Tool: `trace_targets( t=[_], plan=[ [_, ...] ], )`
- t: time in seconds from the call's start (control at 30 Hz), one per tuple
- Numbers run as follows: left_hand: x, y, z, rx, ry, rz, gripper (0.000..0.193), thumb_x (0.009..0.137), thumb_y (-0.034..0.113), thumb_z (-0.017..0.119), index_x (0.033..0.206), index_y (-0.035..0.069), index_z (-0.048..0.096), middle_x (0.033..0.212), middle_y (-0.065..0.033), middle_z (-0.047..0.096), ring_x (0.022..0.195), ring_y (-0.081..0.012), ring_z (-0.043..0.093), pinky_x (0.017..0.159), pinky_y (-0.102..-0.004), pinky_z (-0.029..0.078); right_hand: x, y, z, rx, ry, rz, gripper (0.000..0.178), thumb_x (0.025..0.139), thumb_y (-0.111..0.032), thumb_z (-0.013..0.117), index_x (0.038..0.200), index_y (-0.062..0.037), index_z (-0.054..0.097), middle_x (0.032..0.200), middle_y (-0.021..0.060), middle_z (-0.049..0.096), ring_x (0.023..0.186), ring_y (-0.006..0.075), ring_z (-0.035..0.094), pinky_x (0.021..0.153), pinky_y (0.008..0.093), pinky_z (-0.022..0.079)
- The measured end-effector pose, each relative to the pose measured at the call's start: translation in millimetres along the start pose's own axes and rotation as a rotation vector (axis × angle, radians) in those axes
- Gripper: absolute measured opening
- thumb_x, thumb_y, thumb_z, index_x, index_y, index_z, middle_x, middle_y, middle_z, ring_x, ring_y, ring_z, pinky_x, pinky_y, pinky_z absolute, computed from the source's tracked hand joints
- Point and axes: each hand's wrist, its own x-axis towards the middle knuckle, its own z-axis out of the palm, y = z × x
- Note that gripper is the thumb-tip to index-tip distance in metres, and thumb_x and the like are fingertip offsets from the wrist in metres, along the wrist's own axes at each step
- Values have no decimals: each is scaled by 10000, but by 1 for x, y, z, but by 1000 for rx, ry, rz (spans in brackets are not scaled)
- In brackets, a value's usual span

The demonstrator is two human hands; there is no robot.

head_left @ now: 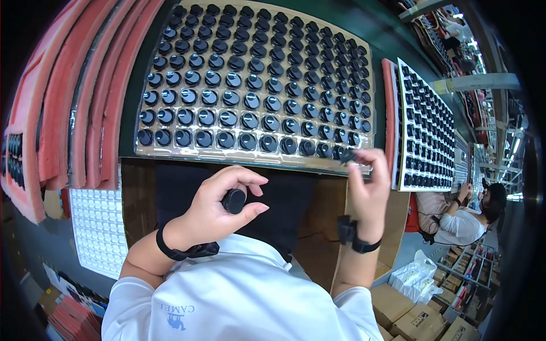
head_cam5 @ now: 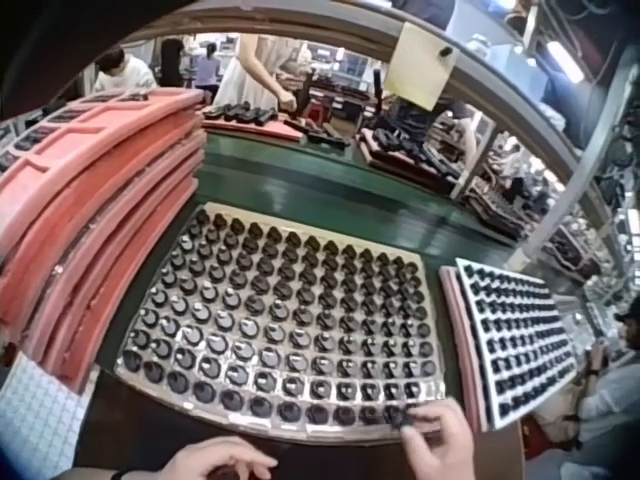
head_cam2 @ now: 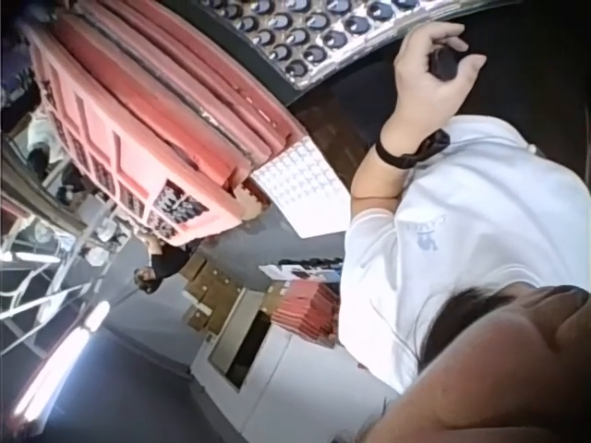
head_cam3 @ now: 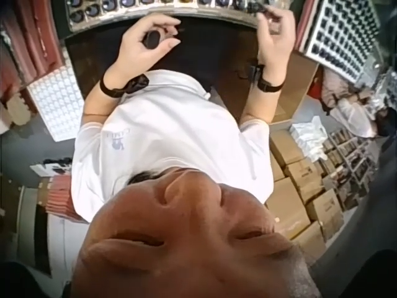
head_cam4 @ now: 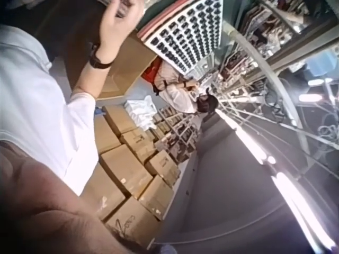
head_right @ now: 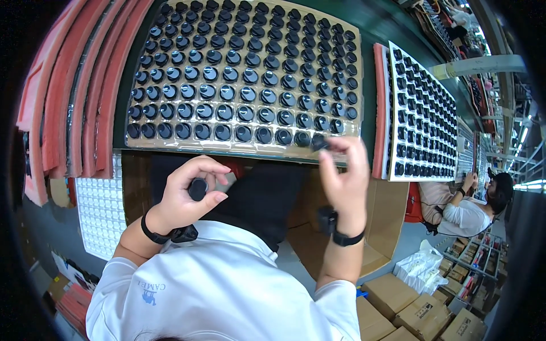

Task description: The person picks up small black components from a tray and joins them with other pieces by hand. After repeating this several times, the person places the tray into a cardboard box and retrieves a new white tray and a cardboard sheet.

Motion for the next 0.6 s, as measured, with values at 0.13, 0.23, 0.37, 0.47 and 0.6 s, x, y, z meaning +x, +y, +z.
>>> trace_targets(
  t=[0.13, 0.23, 0.37, 0.47, 0.6],
  plan=[
    [0, -5, 2, -6, -20, 21, 292, 770, 70, 701, 1033, 13, 586, 927, -76, 582, 647, -75, 520, 709, -233, 425, 14, 65, -27, -215, 65, 100, 172, 809, -3, 620, 970, 13, 564, 848, 50, 562, 730, 104, 512, 678, 215, 427],
    [2, -7, 4, 0, -18, 54, 265, 768, 60, 701, 1003, 16, 588, 920, -76, 579, 649, -77, 521, 699, -229, 426, 22, 91, -34, -222, -7, 146, 171, 815, -17, 627, 972, 14, 567, 814, 34, 568, 696, 91, 503, 644, 213, 429],
    [2, -7, 4, 2, -22, 55, 222, 764, 45, 700, 954, 17, 590, 907, -75, 575, 656, -84, 524, 682, -225, 430, 28, 101, -34, -285, -60, 145, 171, 810, -31, 644, 957, 20, 574, 781, 28, 574, 659, 88, 494, 611, 221, 430],
    [2, -7, 4, 9, -20, 43, 194, 763, 37, 700, 923, 18, 592, 902, -74, 574, 659, -86, 526, 671, -223, 433, 32, 99, -31, -330, -83, 129, 169, 803, -39, 657, 940, 23, 579, 773, 35, 573, 646, 94, 490, 602, 225, 431],
    [2, -8, 4, 18, -19, 34, 159, 759, 27, 699, 881, 21, 596, 891, -73, 576, 670, -94, 534, 663, -228, 439, 37, 96, -29, -373, -122, 121, 168, 794, -51, 671, 919, 22, 586, 771, 50, 567, 642, 106, 490, 603, 228, 430]
  ],
)
